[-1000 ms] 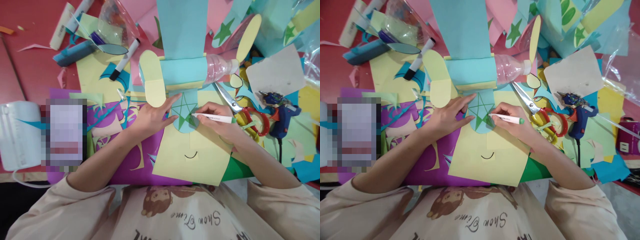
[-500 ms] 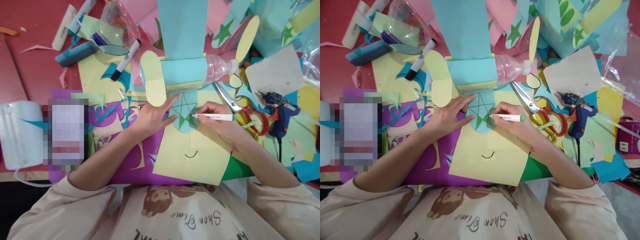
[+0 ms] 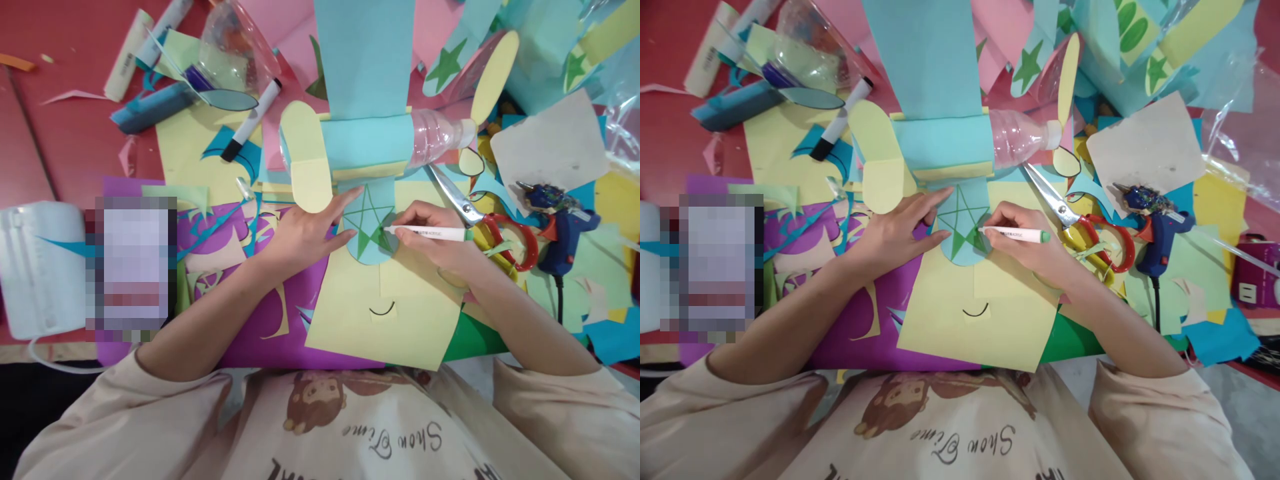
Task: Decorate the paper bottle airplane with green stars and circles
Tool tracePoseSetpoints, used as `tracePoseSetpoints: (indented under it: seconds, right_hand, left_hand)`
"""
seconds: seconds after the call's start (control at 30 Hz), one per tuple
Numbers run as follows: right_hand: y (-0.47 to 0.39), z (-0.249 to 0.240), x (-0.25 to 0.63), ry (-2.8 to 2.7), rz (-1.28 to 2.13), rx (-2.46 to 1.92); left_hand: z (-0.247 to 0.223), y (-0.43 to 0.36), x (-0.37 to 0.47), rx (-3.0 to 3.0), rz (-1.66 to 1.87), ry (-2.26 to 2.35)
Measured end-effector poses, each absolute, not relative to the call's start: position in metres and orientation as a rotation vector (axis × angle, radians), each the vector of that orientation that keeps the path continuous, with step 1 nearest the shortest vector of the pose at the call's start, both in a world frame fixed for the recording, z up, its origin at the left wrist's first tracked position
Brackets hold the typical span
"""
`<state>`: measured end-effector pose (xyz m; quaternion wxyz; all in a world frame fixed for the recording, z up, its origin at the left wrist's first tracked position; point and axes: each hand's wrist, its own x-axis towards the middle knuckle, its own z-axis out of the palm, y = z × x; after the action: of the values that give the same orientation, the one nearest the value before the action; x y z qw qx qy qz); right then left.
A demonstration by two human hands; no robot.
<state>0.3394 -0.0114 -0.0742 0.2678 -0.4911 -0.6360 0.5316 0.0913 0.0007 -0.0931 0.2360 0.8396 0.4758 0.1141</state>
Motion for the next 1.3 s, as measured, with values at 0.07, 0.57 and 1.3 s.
tracePoseSetpoints:
  seconds: [0.07, 0.57, 1.3]
  right_hand:
    - [-0.011, -0.075, 0.339, -1.725, 1.429, -1.325]
    - [-0.011, -0.067, 0.34, -1.726, 1.531, -1.362]
    - [-0.009, -0.064, 0.341, -1.725, 1.636, -1.349]
  left_hand:
    - [-0.092, 0.001, 0.092, 2.294, 0.306, 1.308]
    - [-0.094, 0.0, 0.091, 2.301, 0.322, 1.304]
    - [-0.092, 0.0, 0.092, 2.304, 0.311, 1.305]
